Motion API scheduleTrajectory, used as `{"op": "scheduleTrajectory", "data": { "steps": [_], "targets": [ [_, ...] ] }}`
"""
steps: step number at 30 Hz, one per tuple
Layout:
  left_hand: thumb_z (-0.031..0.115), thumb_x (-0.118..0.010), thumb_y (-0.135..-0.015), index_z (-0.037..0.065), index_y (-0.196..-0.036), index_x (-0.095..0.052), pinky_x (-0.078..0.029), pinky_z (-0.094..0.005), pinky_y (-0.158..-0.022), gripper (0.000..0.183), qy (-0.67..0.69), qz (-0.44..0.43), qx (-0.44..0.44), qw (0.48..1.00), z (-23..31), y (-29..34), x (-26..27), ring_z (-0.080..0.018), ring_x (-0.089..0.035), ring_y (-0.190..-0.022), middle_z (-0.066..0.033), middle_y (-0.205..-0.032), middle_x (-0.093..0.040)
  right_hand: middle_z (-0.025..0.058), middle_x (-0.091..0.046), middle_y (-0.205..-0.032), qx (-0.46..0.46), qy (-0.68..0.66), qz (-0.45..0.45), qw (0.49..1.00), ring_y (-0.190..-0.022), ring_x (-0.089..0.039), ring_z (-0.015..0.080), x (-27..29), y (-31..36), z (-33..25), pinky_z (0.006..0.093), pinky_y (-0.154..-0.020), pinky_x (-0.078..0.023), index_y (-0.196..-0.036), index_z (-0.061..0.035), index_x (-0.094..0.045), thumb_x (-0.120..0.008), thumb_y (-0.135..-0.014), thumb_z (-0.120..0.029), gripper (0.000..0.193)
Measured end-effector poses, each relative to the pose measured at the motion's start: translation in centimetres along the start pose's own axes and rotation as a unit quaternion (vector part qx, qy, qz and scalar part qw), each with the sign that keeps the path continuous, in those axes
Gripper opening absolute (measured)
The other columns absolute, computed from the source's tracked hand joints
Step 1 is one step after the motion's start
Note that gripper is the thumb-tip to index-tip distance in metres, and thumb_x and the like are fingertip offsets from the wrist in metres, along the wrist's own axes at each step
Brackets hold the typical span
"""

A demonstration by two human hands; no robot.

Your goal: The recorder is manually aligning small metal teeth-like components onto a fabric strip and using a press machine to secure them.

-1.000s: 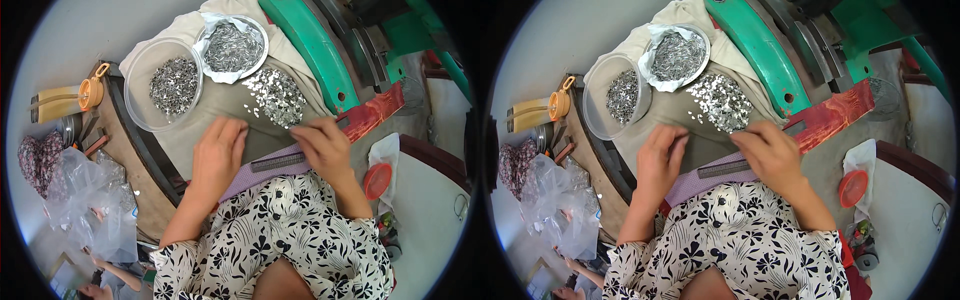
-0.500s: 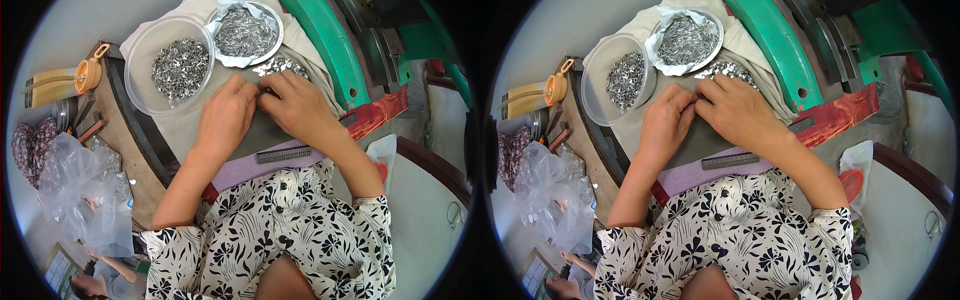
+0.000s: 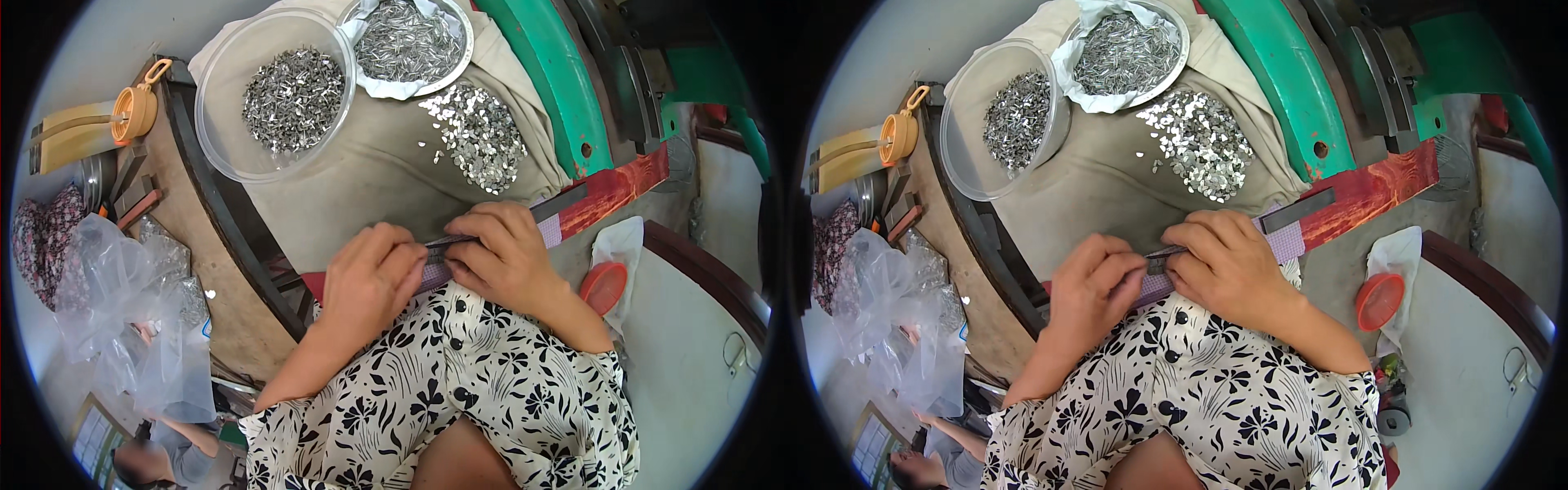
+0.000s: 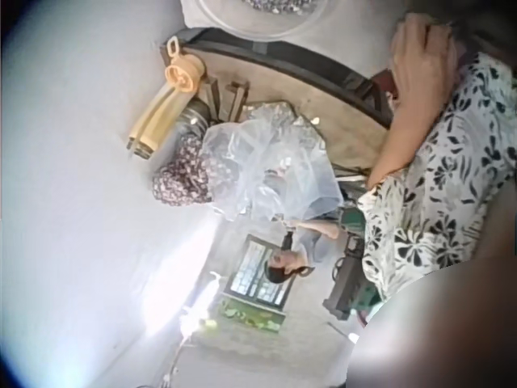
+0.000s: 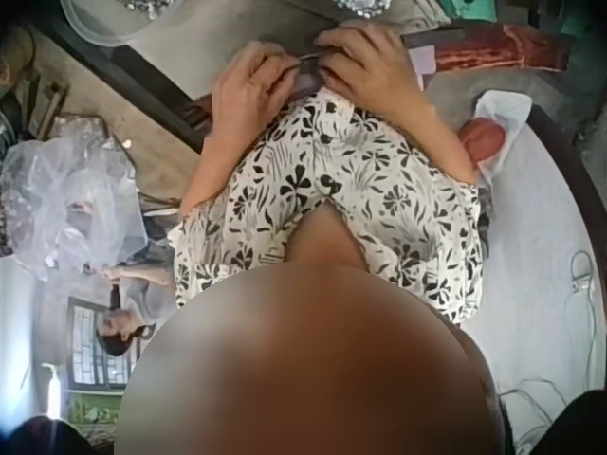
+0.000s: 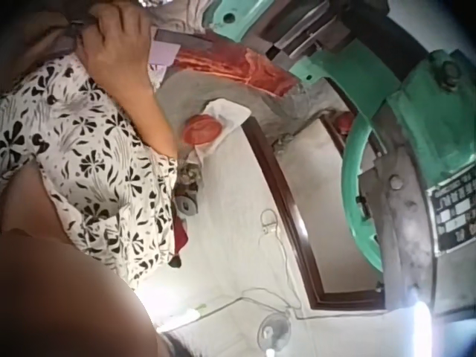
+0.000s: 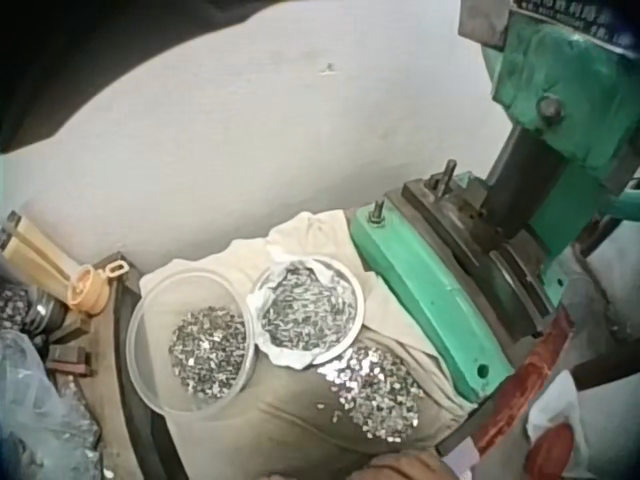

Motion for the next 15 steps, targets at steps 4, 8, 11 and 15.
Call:
{"op": "scheduleTrajectory", "data": {
  "steps": [4,8,11,15],
  "targets": [
    [0.006,-0.073,-0.074,0.005,-0.089,-0.068,-0.051,-0.0369,-0.069,0.016,-0.018,0.006,-0.021,1.000,0.4,0.3,-1.0,-0.0258,-0.059,-0.080,-0.0048,-0.093,-0.061,0.0017,-0.064,-0.104,-0.007,0.007,-0.007,1.000,-0.097,-0.059,0.0252,-0.3,0.0,-0.4,0.0386,-0.081,-0.046,-0.085,-0.0106,-0.068,-0.081,-0.064,-0.014,0.025],
    [0.006,-0.073,-0.074,0.005,-0.090,-0.068,-0.052,-0.0366,-0.070,0.016,-0.023,0.011,-0.034,0.999,0.3,0.8,-1.3,-0.0257,-0.060,-0.082,-0.0051,-0.097,-0.063,0.0025,-0.063,-0.100,-0.036,-0.041,-0.022,0.998,-0.096,-0.059,0.0252,0.5,-0.8,0.8,0.0393,-0.080,-0.046,-0.085,-0.0102,-0.068,-0.079,-0.071,-0.016,0.018],
    [0.005,-0.073,-0.075,0.005,-0.093,-0.067,-0.052,-0.0369,-0.071,0.019,-0.009,0.013,-0.030,0.999,0.3,1.0,-1.1,-0.0261,-0.061,-0.083,-0.0059,-0.099,-0.063,0.0022,-0.063,-0.099,-0.041,-0.005,0.028,0.999,-0.093,-0.059,0.0254,1.5,-2.4,2.7,0.0382,-0.079,-0.045,-0.086,-0.0104,-0.070,-0.079,-0.073,-0.012,0.016],
    [0.003,-0.075,-0.074,0.004,-0.097,-0.065,-0.052,-0.0380,-0.073,0.025,0.016,0.033,0.026,0.999,0.0,1.3,0.2,-0.0276,-0.063,-0.085,-0.0081,-0.099,-0.063,0.0040,-0.065,-0.098,-0.013,0.054,0.040,0.998,-0.092,-0.060,0.0267,1.3,-5.3,3.9,0.0380,-0.078,-0.047,-0.089,-0.0092,-0.072,-0.078,-0.072,-0.007,0.018]
  ]
}}
Point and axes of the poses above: each hand's wrist, its own y-axis away from the middle knuckle, its own x-axis out of the back of the hand, z = x × y, the point moved 4 cm from there along -y, towards the middle knuckle
